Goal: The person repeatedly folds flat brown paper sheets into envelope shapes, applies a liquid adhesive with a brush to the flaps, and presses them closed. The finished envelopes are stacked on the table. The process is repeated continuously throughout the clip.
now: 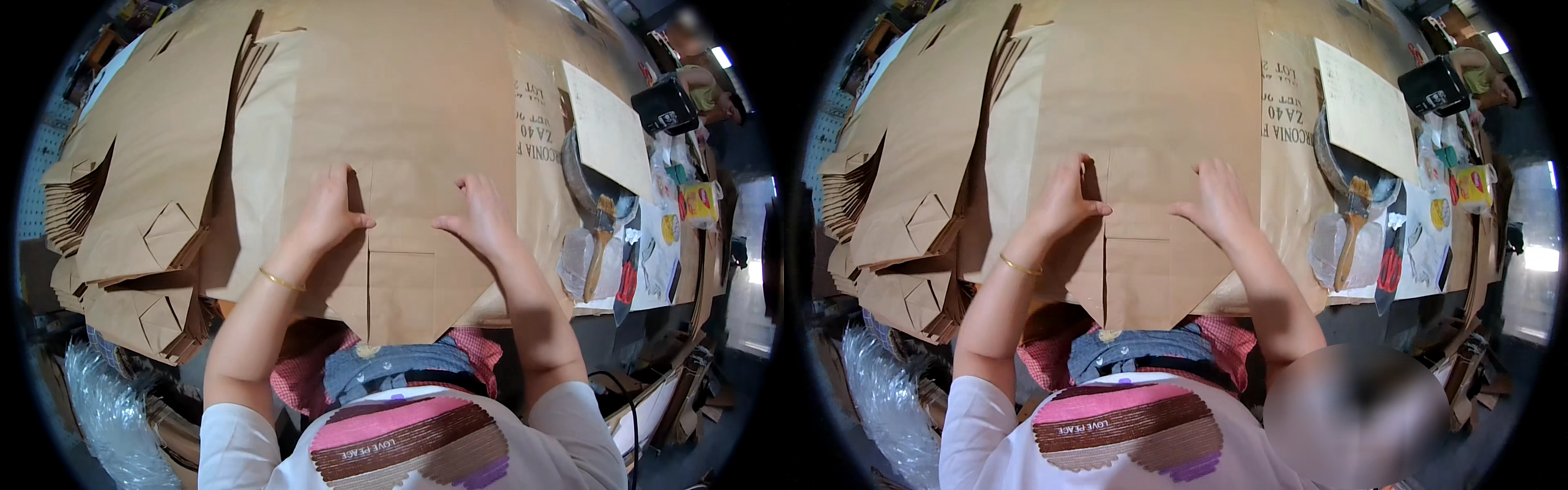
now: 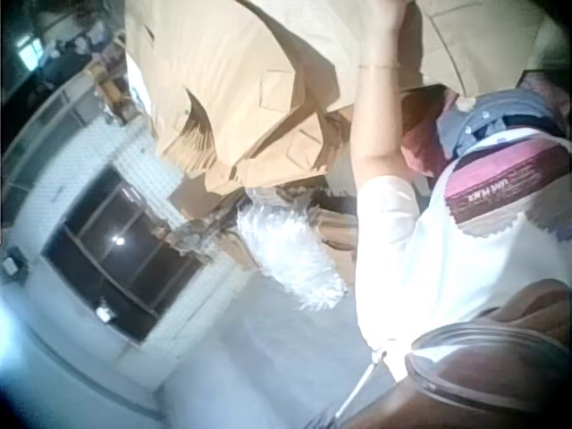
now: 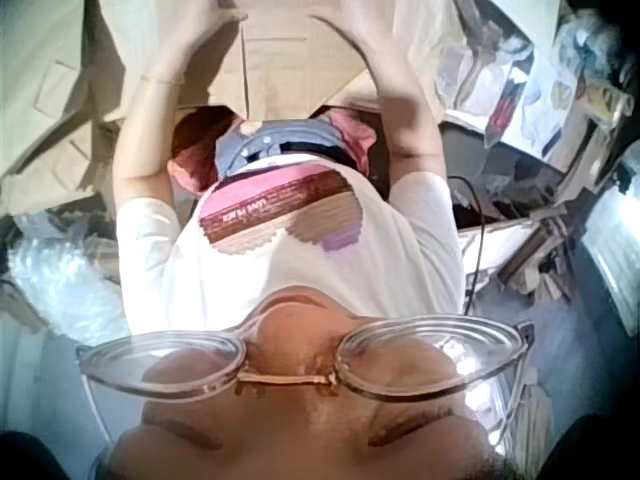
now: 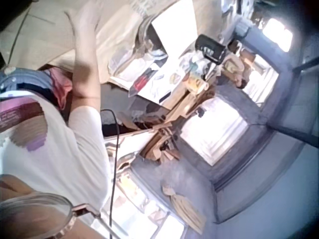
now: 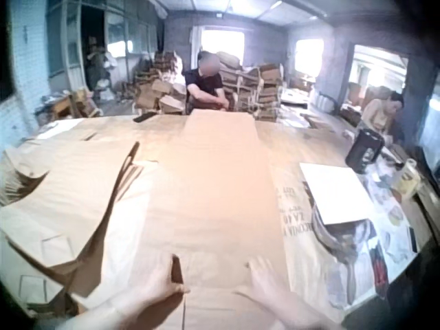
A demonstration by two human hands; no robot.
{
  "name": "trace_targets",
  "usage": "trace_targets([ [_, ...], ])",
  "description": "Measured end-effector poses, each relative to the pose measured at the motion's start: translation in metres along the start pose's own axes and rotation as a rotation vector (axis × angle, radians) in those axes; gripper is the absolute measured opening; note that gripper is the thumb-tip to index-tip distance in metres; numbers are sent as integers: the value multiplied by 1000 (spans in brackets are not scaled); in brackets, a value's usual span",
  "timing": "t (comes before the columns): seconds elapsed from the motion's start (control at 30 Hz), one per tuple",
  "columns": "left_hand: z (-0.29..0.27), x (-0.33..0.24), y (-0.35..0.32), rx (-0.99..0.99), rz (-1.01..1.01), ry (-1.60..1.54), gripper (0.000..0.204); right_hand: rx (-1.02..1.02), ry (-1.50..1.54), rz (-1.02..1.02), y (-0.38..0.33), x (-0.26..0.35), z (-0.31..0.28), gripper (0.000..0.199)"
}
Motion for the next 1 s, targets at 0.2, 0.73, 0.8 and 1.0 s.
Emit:
trace_targets([
  [0.2,-4,44,-2,466,-76,19,10,446,-41,4,0,-23,2,21],
  [0.73,43,-72,-74,265,375,232,85,280,-161,-368,-62,54,70,85],
  [0.8,34,-48,-80,252,276,268,92,257,-178,-300,-68,37,60,93],
  [1.0,11,-11,-84,244,171,418,110,115,-95,-242,-74,8,24,100],
])
Point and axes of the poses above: each hand's wrist, its own y-axis towards the middle knuckle, its own z-axis out of the palm, x = y × z, the point moved 9 cm from there along y, towards the middle knuckle, and after that the axes turned 11 degrees about y, right-handed, at the moved point
